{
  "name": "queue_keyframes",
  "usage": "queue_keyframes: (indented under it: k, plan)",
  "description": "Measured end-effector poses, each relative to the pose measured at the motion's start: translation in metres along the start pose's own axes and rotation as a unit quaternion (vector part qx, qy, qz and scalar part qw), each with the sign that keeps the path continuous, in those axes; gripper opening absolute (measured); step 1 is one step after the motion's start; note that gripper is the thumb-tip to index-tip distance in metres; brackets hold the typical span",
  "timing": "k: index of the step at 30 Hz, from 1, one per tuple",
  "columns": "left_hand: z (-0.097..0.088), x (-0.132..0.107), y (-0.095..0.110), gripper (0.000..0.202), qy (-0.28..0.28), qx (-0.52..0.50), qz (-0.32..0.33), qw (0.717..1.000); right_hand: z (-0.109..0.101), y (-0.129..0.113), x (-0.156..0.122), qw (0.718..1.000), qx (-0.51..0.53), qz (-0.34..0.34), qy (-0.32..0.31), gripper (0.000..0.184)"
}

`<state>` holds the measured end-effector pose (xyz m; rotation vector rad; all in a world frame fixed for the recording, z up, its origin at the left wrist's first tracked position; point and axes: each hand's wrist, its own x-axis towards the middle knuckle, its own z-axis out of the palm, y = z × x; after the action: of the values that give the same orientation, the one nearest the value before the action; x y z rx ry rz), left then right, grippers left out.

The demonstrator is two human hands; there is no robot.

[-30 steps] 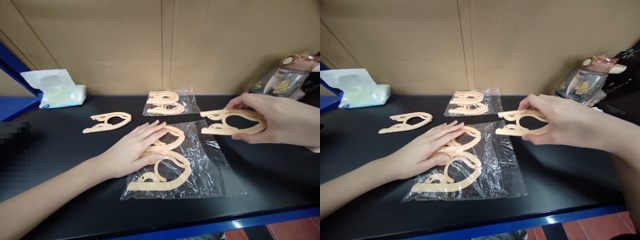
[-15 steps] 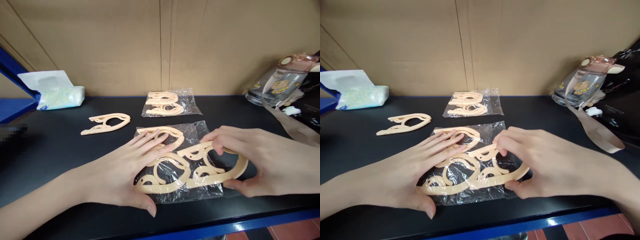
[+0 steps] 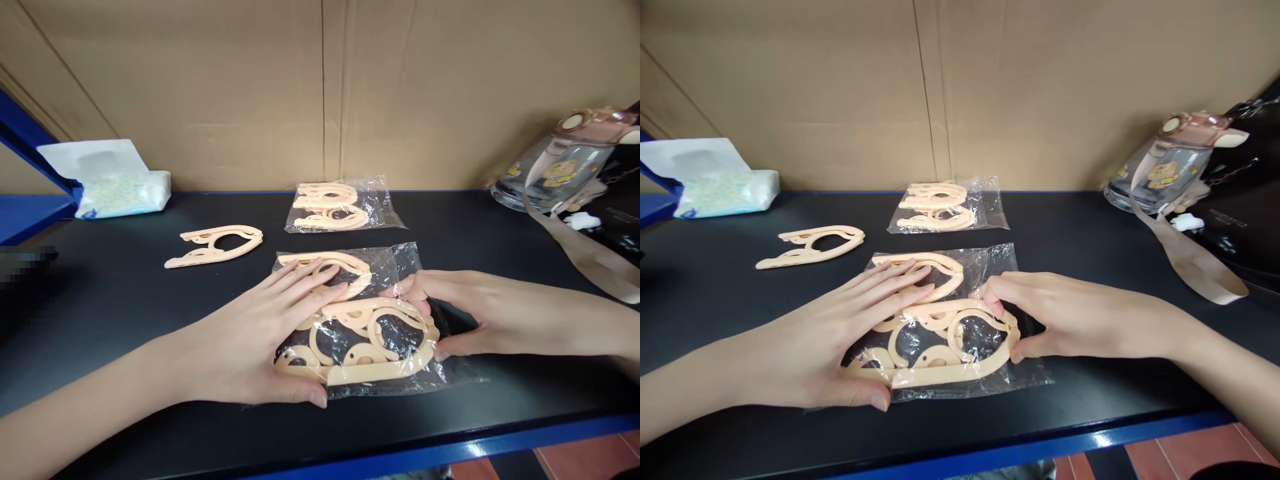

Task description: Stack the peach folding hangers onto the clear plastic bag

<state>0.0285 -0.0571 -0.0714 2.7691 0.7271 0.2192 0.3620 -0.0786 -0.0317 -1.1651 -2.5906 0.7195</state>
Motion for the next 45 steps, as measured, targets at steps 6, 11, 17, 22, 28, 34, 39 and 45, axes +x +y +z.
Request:
queue_keyframes:
  k: [6,11,17,22,28,34,39,45]
  plan:
    - [0.004,-0.001,0.001,0.103,0.011,0.016,0.010,1.000,0.013,-0.003,0.004,0.999,0.047,-0.012,-0.017,0.019]
    - [0.006,-0.001,0.001,0.104,0.012,0.018,0.000,1.000,0.026,-0.006,0.009,0.995,0.092,-0.050,0.001,0.022]
    - [0.005,-0.001,0.002,0.106,0.011,0.010,-0.003,1.000,0.016,-0.006,0.009,0.990,0.119,-0.055,-0.042,0.025]
    - [-0.002,0.004,0.009,0.106,-0.030,0.006,-0.036,0.999,0.021,-0.007,0.011,0.988,0.137,-0.042,-0.053,0.010]
    - [-0.003,0.006,0.014,0.101,-0.039,-0.017,-0.045,0.998,0.037,-0.009,0.017,0.987,0.157,-0.032,0.002,0.019]
    - [-0.003,0.008,0.014,0.102,-0.041,-0.018,-0.038,0.998,0.044,-0.006,0.019,0.985,0.159,-0.030,0.058,0.028]
    - [-0.007,0.009,0.016,0.103,-0.046,-0.015,-0.044,0.998,0.046,-0.003,0.018,0.988,0.134,-0.021,0.075,0.032]
    - [-0.005,0.007,0.011,0.102,-0.032,-0.008,-0.046,0.998,0.046,-0.005,0.019,0.988,0.101,0.005,0.114,0.034]
